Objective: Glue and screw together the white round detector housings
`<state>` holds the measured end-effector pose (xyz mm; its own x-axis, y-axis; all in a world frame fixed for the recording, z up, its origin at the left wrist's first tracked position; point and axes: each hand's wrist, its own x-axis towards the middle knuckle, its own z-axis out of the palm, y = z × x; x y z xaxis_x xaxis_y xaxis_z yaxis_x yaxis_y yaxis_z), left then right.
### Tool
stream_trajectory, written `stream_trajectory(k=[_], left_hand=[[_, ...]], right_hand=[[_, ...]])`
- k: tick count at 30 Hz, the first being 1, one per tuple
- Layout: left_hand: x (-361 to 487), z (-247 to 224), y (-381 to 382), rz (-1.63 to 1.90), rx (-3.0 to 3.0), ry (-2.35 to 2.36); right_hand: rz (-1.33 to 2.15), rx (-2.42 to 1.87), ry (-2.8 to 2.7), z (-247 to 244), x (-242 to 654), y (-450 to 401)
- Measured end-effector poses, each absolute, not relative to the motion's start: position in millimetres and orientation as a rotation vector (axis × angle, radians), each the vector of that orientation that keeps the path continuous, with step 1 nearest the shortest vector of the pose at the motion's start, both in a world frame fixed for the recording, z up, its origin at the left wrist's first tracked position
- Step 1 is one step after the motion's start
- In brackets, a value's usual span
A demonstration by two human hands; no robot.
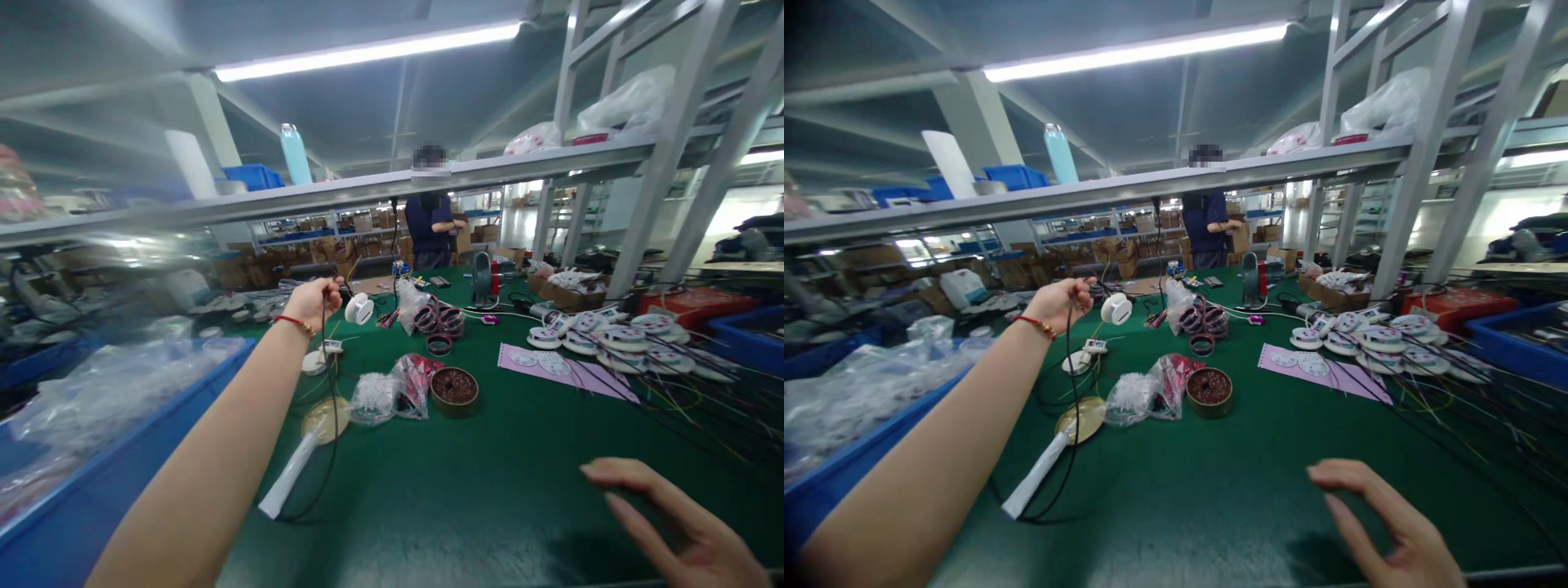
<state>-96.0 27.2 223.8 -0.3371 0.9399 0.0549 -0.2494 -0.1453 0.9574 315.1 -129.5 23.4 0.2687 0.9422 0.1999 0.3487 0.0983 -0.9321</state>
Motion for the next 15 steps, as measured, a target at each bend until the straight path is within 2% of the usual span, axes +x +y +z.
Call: stream_trajectory(k=[3,7,10,15], left_hand=[[-91.3,247.1,-22.4,1.641,1.008,0.978],[-80.2,253.6,-90.4,1.661,1.139,0.695],[-69.1,240.2,-137.4,1.682,1.130,0.648],[-54.8,194.0,-199.2,1.683,0.968,0.795]], right_hand=[[1.170,-1.012,-1.487,61.8,231.8,-117.0],[1.789,-0.374,-1.178,109.3,132.6,-99.2],[2.202,-0.108,-0.832,129.9,86.8,-92.8],[2.494,0.107,-0.577,127.2,63.1,-102.7]])
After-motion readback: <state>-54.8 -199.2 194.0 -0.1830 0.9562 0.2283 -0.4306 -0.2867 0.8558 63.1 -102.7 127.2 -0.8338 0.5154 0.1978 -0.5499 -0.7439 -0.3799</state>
